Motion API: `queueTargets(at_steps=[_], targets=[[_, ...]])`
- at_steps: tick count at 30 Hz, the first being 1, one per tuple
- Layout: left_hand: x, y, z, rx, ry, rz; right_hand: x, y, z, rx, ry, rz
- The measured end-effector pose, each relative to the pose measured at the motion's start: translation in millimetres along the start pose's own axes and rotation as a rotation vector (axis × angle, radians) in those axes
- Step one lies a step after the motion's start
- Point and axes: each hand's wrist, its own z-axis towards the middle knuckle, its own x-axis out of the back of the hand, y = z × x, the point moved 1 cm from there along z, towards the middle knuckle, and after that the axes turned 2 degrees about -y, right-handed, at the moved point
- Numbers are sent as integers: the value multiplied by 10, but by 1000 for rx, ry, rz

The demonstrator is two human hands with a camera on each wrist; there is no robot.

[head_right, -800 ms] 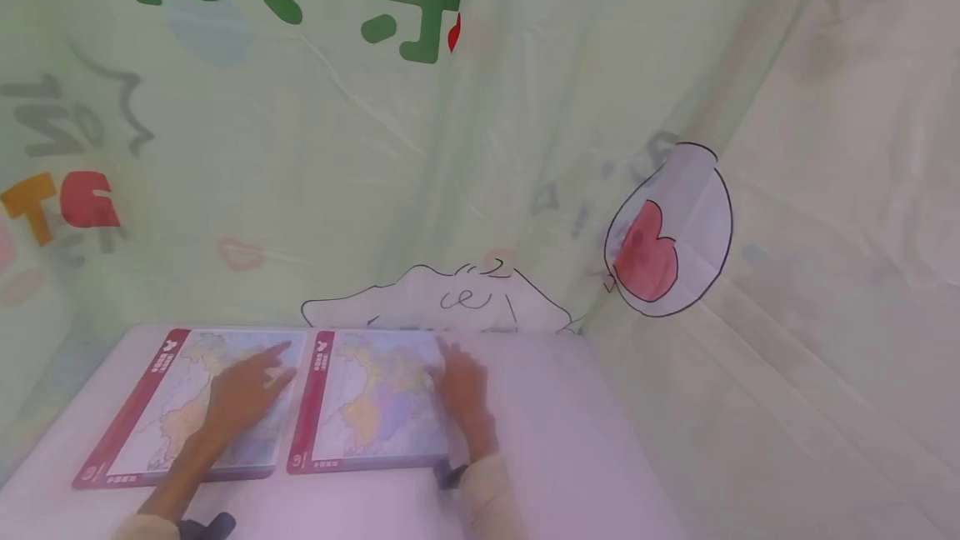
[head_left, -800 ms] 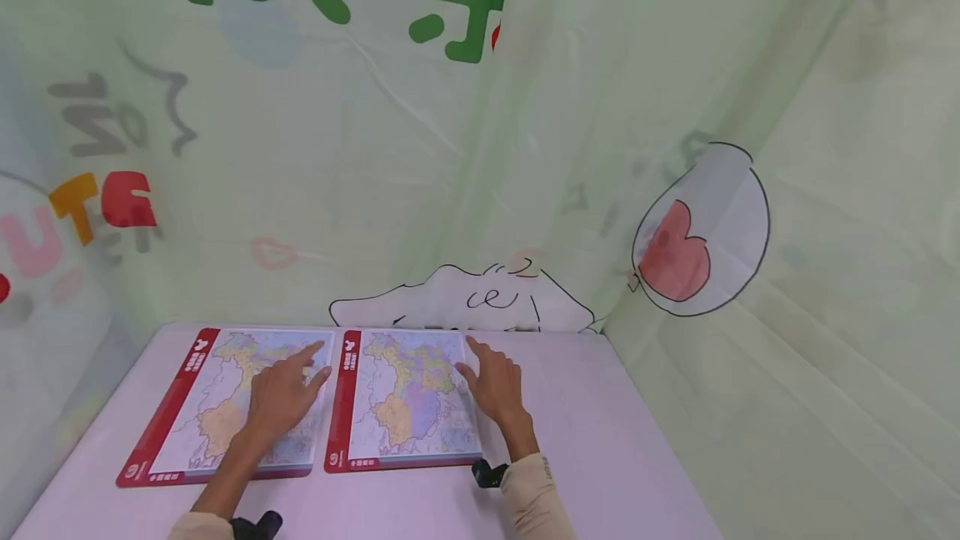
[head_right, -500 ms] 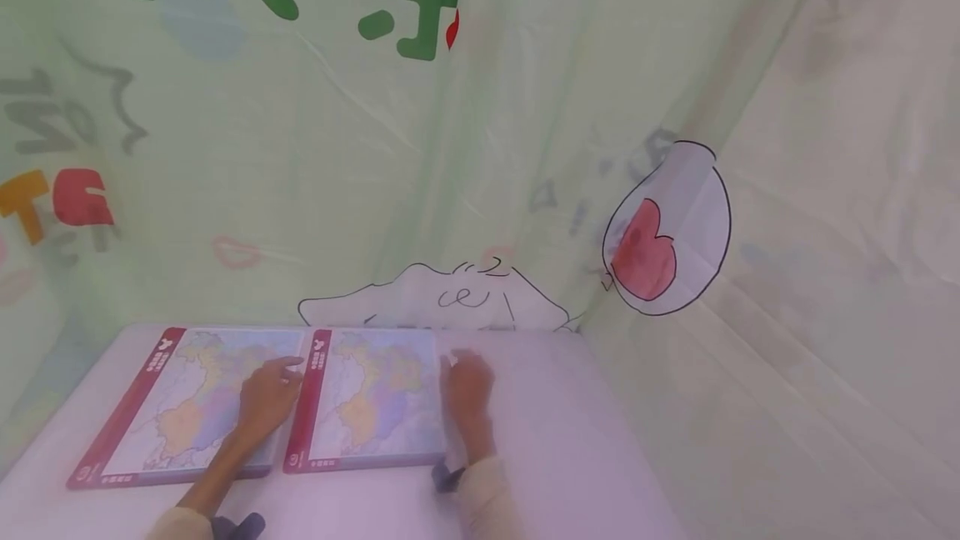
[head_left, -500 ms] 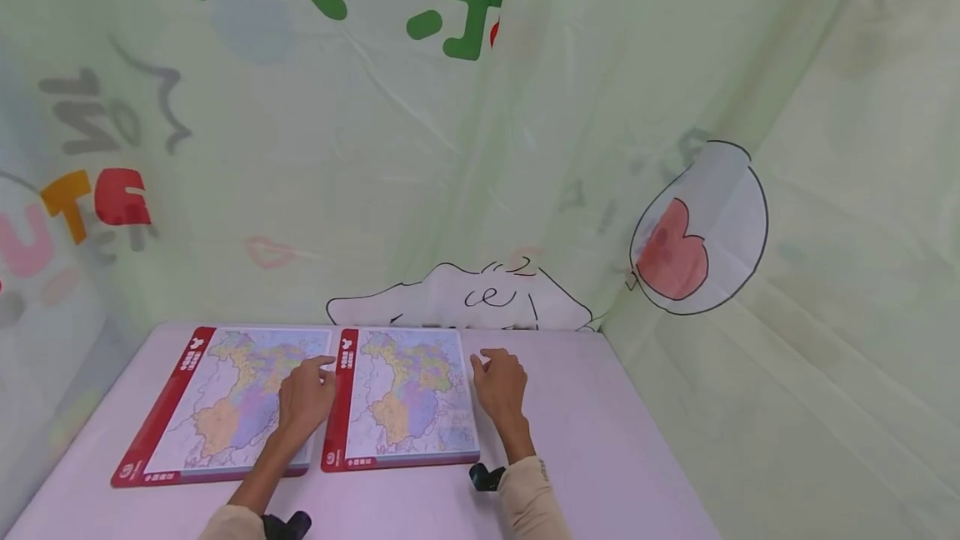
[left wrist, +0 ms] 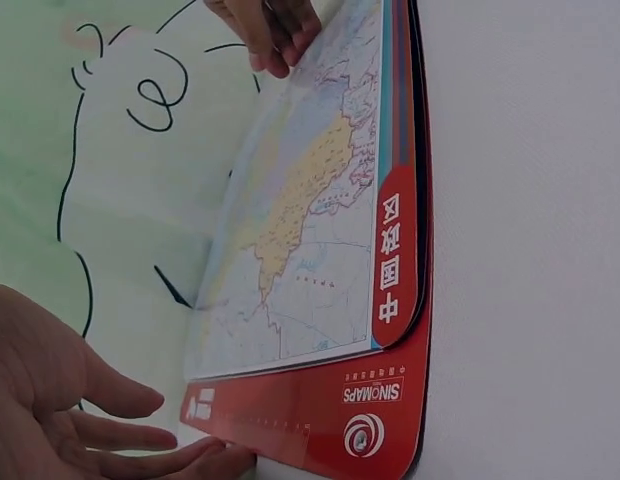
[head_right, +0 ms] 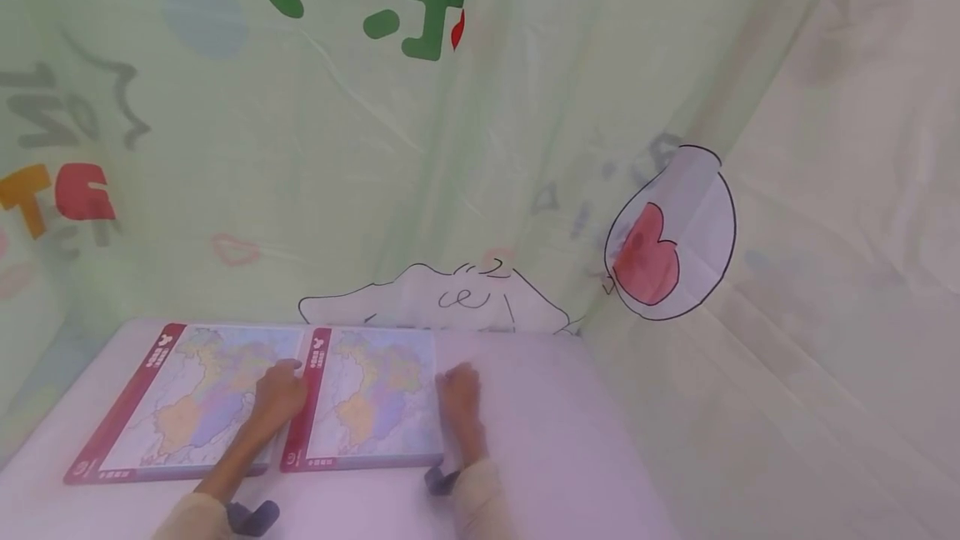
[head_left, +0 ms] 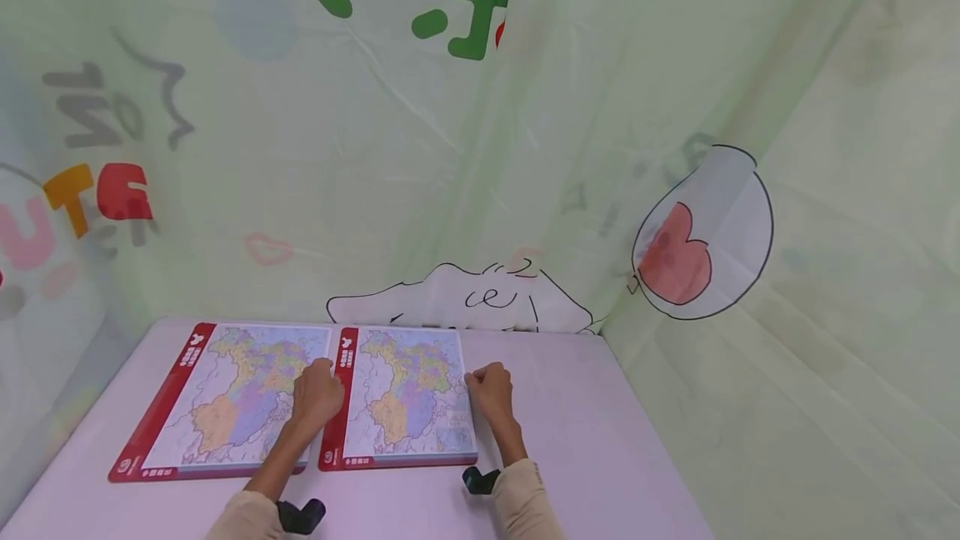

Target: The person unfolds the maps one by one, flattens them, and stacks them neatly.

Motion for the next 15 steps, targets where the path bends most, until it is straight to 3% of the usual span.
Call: queueTargets(at_steps=[8, 15], targets=[[-16, -48, 105, 111, -59, -54, -36, 3, -9, -32, -23, 51], [-9, -103, 118, 83, -22, -51, -47, 43, -31, -118, -17, 165]])
